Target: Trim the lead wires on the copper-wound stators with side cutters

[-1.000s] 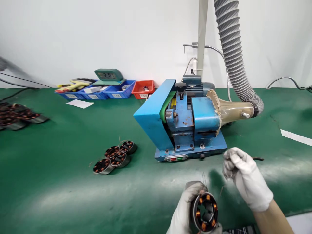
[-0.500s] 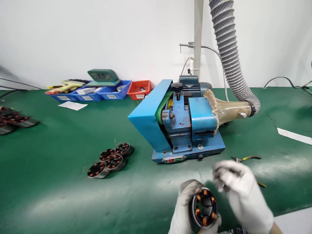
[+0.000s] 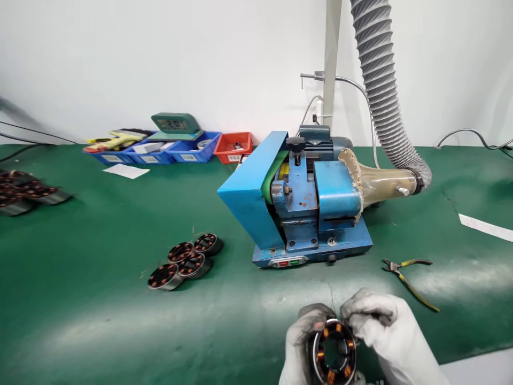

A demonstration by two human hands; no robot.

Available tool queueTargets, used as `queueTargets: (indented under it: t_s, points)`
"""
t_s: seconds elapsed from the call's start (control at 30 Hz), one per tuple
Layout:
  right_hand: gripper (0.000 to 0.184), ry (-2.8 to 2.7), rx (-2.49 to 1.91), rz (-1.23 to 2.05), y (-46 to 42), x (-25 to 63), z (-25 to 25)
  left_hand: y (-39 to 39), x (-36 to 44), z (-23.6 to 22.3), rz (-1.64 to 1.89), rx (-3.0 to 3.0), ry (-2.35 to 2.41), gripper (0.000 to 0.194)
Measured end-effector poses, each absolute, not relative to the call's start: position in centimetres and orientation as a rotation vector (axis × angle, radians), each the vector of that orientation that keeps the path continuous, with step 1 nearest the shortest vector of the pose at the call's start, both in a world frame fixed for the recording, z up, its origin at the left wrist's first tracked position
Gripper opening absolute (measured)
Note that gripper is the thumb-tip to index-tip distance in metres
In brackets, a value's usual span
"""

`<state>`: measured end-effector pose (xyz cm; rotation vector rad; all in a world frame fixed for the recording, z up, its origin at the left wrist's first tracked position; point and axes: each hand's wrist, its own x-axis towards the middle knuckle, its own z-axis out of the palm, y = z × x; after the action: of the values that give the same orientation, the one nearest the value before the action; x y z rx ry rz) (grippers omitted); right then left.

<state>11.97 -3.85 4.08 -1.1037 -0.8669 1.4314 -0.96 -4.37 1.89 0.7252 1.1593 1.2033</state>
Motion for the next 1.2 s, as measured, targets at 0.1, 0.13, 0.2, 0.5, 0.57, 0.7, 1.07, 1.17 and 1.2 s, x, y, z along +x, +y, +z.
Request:
queueTargets:
  t_s: [0.1,0.13,0.2,0.5,0.57,0.7,1.07,1.17,1.2]
  points:
    - [0.006,-0.812,-1.035,1.404,-2.5,12.7,5.2,-4.0,-0.6,1.5,1.109,0.643,1.091,0.034]
    - [0.008,-0.758,-1.012,1.385,-2.0,13.1,5.7,-4.0,-0.6,1.3,1.094,0.632,1.074,0.036]
    - [0.014,-0.62,-0.981,1.298,-1.1,14.1,6.5,-4.3,-0.8,1.0,1.083,0.628,1.058,0.036]
    - [0.025,-1.051,-0.993,1.605,-2.6,12.4,6.5,-4.3,-2.6,-0.2,1.113,0.701,1.143,0.029]
    - [0.009,-1.082,-1.059,1.565,-2.5,11.5,6.8,-4.1,-2.9,-0.5,1.081,0.749,1.116,0.032]
    - [0.01,-1.083,-1.112,1.506,-1.7,11.7,7.1,-3.5,-3.0,-0.9,1.054,0.796,1.072,0.039]
    - [0.013,-1.552,-1.483,0.396,-1.3,22.4,3.6,-3.7,-2.2,0.8,1.068,0.753,1.045,0.037]
    - [0.05,-2.039,-1.896,-0.022,-1.9,26.5,-1.4,-3.9,-2.0,1.2,1.071,0.69,1.025,0.035]
    - [0.058,-2.111,-1.979,-0.179,-2.1,27.6,-2.9,-3.9,-1.8,1.2,1.071,0.665,1.021,0.034]
